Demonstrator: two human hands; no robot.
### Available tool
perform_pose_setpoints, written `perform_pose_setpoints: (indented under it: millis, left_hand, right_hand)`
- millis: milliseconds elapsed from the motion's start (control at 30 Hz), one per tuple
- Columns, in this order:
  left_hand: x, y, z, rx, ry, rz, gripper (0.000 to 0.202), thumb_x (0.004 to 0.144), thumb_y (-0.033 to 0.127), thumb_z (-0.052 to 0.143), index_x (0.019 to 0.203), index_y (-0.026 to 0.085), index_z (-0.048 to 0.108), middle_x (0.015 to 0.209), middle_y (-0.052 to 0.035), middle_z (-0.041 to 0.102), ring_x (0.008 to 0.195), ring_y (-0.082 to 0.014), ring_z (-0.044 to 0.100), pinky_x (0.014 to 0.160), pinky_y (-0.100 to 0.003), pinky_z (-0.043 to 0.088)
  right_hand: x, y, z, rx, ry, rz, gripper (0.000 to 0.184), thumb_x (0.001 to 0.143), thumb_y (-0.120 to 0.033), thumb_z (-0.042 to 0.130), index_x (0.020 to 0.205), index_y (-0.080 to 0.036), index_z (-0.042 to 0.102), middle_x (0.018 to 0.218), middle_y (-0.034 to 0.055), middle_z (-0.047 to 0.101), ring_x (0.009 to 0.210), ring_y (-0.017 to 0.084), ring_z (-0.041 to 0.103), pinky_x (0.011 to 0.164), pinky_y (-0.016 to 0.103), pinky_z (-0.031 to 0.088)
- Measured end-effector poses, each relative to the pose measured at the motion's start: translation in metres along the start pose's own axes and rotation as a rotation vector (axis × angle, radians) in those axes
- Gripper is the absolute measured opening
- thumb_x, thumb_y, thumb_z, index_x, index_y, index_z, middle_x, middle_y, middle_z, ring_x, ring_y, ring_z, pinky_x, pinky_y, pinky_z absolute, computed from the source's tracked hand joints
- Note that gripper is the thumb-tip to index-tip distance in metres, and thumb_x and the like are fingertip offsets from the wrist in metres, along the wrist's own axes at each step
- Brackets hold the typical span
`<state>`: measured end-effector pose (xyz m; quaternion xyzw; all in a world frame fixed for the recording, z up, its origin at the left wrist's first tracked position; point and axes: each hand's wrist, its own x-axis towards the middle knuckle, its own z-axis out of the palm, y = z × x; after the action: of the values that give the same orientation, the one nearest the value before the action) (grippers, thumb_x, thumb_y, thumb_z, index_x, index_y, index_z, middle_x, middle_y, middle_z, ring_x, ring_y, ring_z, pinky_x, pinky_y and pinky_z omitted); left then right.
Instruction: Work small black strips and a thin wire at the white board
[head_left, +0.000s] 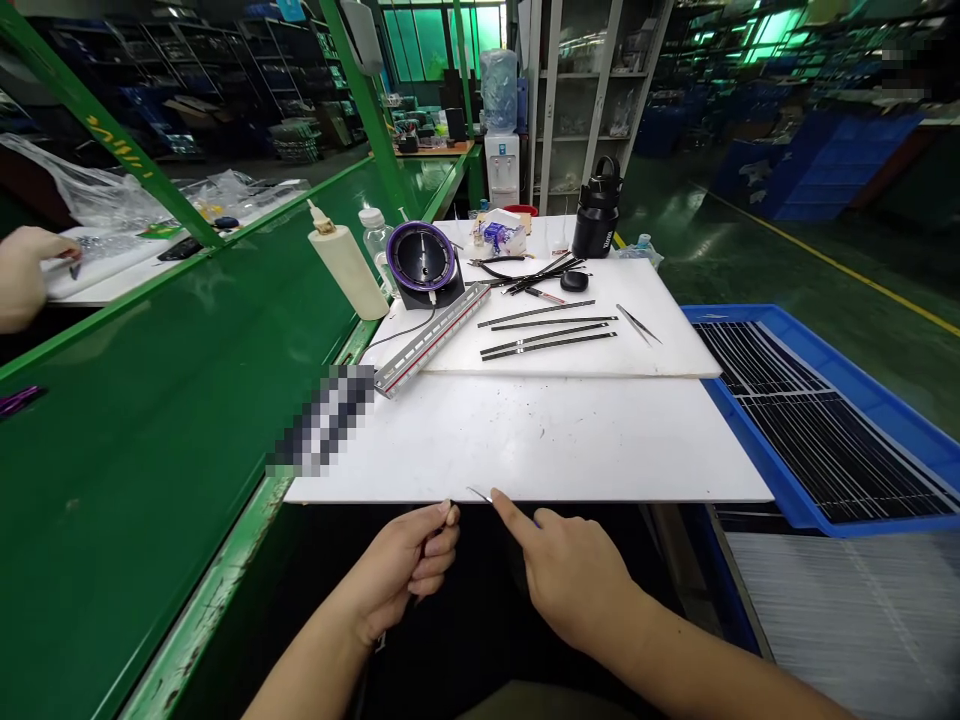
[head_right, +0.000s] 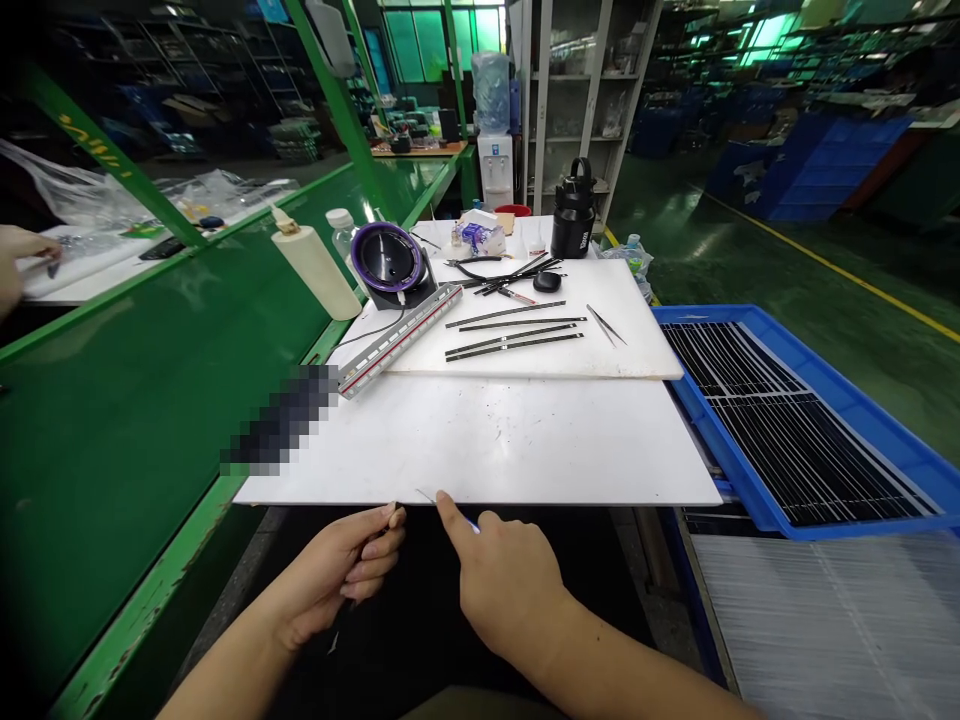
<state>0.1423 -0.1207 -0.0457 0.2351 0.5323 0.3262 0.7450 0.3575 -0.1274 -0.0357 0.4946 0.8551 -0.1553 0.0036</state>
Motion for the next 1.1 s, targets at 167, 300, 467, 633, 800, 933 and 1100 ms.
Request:
perform_pose_setpoints:
  millis: [167, 300, 467, 633, 800, 933, 1100]
  left_hand:
    - [-0.012, 0.004, 0.005, 0.034, 0.061, 0.064, 0.027, 0.085, 0.041, 0.065, 0.089, 0.014, 0.064, 0.067, 0.0029, 0.047, 0.050, -0.0045, 0.032, 0.042, -0.015, 0.021]
    - [-0.010, 0.005, 0.006, -0.024, 0.109, 0.022, 0.035, 0.087, 0.039, 0.059, 0.099, 0.007, 0.069, 0.073, -0.0014, 0.048, 0.057, -0.0078, 0.038, 0.044, -0.017, 0.027]
    - [-0.003, 0.003, 0.003, -0.063, 0.064, -0.024, 0.028, 0.085, 0.039, 0.059, 0.087, 0.012, 0.065, 0.068, 0.0014, 0.044, 0.054, -0.0073, 0.035, 0.043, -0.016, 0.023]
    - [0.004, 0.000, 0.001, -0.015, 0.021, -0.051, 0.026, 0.088, 0.041, 0.055, 0.075, 0.018, 0.051, 0.057, 0.0059, 0.037, 0.045, -0.0061, 0.023, 0.040, -0.017, 0.016]
    - [0.008, 0.001, -0.001, 0.028, 0.006, -0.065, 0.027, 0.089, 0.042, 0.051, 0.074, 0.019, 0.047, 0.055, 0.0080, 0.032, 0.044, -0.0054, 0.015, 0.039, -0.017, 0.010]
    - [0.007, 0.003, -0.001, 0.051, 0.003, -0.072, 0.029, 0.088, 0.043, 0.051, 0.073, 0.020, 0.044, 0.055, 0.0085, 0.031, 0.045, -0.0052, 0.013, 0.039, -0.017, 0.009]
    - [0.007, 0.002, 0.000, 0.073, 0.025, -0.065, 0.031, 0.089, 0.046, 0.050, 0.073, 0.020, 0.044, 0.055, 0.0085, 0.030, 0.045, -0.0052, 0.014, 0.039, -0.017, 0.009]
  right_hand:
    - [-0.004, 0.010, -0.008, 0.168, 0.047, 0.018, 0.062, 0.099, -0.013, 0.032, 0.157, -0.030, 0.021, 0.088, 0.0007, 0.064, 0.068, 0.017, 0.061, 0.059, 0.028, 0.042]
    - [-0.003, 0.009, -0.009, 0.234, 0.064, 0.005, 0.060, 0.098, -0.011, 0.029, 0.156, -0.026, 0.026, 0.109, 0.0045, 0.064, 0.074, 0.016, 0.062, 0.065, 0.028, 0.045]
    - [0.001, 0.004, -0.008, 0.229, 0.050, -0.042, 0.063, 0.095, -0.013, 0.034, 0.156, -0.028, 0.027, 0.109, 0.0054, 0.065, 0.075, 0.021, 0.064, 0.064, 0.033, 0.043]
    - [0.005, -0.003, -0.011, 0.198, 0.027, -0.069, 0.062, 0.094, -0.016, 0.036, 0.154, -0.034, 0.032, 0.094, 0.0039, 0.065, 0.065, 0.021, 0.060, 0.058, 0.032, 0.036]
    - [0.009, -0.006, -0.012, 0.178, 0.015, -0.077, 0.062, 0.093, -0.016, 0.036, 0.152, -0.034, 0.035, 0.091, 0.0040, 0.064, 0.063, 0.021, 0.059, 0.056, 0.032, 0.032]
    - [0.012, -0.004, -0.012, 0.171, 0.010, -0.094, 0.062, 0.093, -0.016, 0.036, 0.152, -0.035, 0.034, 0.090, 0.0034, 0.065, 0.063, 0.021, 0.060, 0.055, 0.032, 0.030]
    - [0.013, -0.004, -0.015, 0.154, -0.002, -0.120, 0.064, 0.092, -0.015, 0.039, 0.153, -0.033, 0.034, 0.089, 0.0032, 0.065, 0.063, 0.021, 0.060, 0.051, 0.032, 0.025]
